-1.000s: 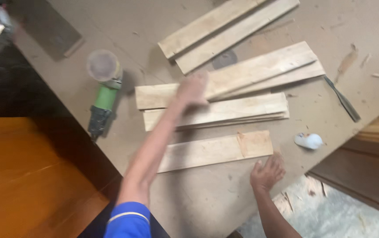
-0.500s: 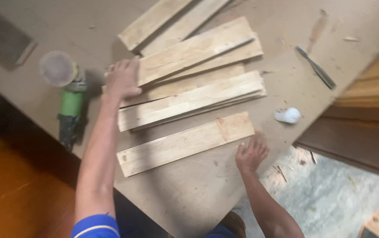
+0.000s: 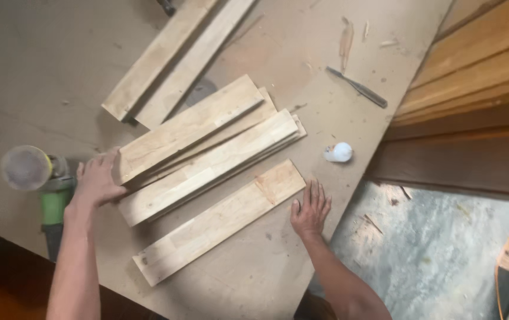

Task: The person applies glue from a white bottle onto the edges of several wooden planks laid on a workbench. They then press the planks together to bond them, repeating the process for multiple pieces.

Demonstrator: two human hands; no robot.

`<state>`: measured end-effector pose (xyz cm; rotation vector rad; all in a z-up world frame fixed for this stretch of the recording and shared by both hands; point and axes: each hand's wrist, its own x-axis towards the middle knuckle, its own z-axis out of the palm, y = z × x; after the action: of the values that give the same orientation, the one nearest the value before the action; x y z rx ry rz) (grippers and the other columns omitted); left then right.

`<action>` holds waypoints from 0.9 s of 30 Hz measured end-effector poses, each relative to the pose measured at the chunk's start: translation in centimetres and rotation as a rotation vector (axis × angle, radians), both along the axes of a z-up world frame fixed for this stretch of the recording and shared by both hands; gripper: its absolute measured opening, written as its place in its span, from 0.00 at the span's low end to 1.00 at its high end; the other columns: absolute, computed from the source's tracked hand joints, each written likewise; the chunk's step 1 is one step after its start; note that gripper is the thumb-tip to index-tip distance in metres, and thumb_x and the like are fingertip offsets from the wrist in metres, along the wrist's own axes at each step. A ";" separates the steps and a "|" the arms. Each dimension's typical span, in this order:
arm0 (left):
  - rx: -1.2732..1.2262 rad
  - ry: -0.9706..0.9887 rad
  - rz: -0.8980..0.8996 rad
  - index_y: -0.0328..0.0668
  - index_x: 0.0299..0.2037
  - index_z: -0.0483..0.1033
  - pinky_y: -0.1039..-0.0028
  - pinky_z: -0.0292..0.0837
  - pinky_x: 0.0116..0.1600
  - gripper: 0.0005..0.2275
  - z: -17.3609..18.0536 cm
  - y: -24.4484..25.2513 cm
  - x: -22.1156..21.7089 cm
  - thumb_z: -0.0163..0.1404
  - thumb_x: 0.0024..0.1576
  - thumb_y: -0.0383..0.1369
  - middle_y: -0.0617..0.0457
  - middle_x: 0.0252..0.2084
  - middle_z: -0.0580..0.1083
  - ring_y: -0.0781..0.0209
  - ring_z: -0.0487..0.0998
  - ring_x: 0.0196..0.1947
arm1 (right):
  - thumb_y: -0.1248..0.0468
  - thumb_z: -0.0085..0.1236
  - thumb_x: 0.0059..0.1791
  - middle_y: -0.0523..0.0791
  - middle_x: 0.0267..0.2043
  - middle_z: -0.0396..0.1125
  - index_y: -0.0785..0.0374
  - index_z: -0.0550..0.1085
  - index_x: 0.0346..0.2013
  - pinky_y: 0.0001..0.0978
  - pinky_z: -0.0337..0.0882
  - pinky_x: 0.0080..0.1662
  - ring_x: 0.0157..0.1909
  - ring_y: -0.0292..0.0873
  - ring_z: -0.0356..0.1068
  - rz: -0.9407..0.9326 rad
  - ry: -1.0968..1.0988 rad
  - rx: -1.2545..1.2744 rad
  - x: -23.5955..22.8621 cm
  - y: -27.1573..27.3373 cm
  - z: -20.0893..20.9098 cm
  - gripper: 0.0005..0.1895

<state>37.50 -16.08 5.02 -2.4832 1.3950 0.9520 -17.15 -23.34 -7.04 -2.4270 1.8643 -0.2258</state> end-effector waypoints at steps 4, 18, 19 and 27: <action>-0.005 0.125 0.110 0.56 0.72 0.62 0.54 0.53 0.71 0.48 -7.4 -2.9 3.3 0.64 0.36 0.53 0.53 0.73 0.63 0.50 0.63 0.72 | 0.46 0.40 0.50 0.48 0.77 0.53 0.59 0.60 0.73 0.63 0.51 0.68 0.76 0.53 0.52 0.022 0.068 -0.060 -1.5 0.0 -2.5 0.39; -0.402 -0.033 0.274 0.53 0.59 0.73 0.47 0.63 0.67 0.28 -3.8 -4.9 -10.2 0.44 0.55 0.59 0.49 0.60 0.74 0.49 0.72 0.61 | 0.55 0.43 0.52 0.60 0.77 0.52 0.70 0.58 0.76 0.73 0.41 0.67 0.76 0.64 0.48 0.045 -0.095 -0.007 -0.1 1.1 -1.1 0.38; -0.403 -0.032 0.282 0.53 0.59 0.73 0.47 0.63 0.67 0.28 -4.1 -4.1 -10.6 0.44 0.55 0.59 0.49 0.60 0.74 0.49 0.72 0.61 | 0.55 0.43 0.52 0.60 0.77 0.52 0.70 0.58 0.76 0.73 0.41 0.67 0.76 0.64 0.48 0.052 -0.093 -0.008 0.0 1.0 -1.3 0.38; -0.467 -0.118 0.276 0.44 0.52 0.73 0.52 0.61 0.58 0.27 -4.2 -1.9 -14.5 0.40 0.59 0.58 0.42 0.53 0.74 0.44 0.71 0.55 | 0.54 0.44 0.50 0.59 0.77 0.52 0.67 0.58 0.76 0.67 0.46 0.68 0.76 0.61 0.49 0.016 -0.009 -0.010 -0.6 0.9 -2.6 0.40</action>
<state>23.04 -18.00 0.78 -3.0786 1.3902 0.5484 -17.76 -22.47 -9.62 -2.4427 1.8436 -0.2459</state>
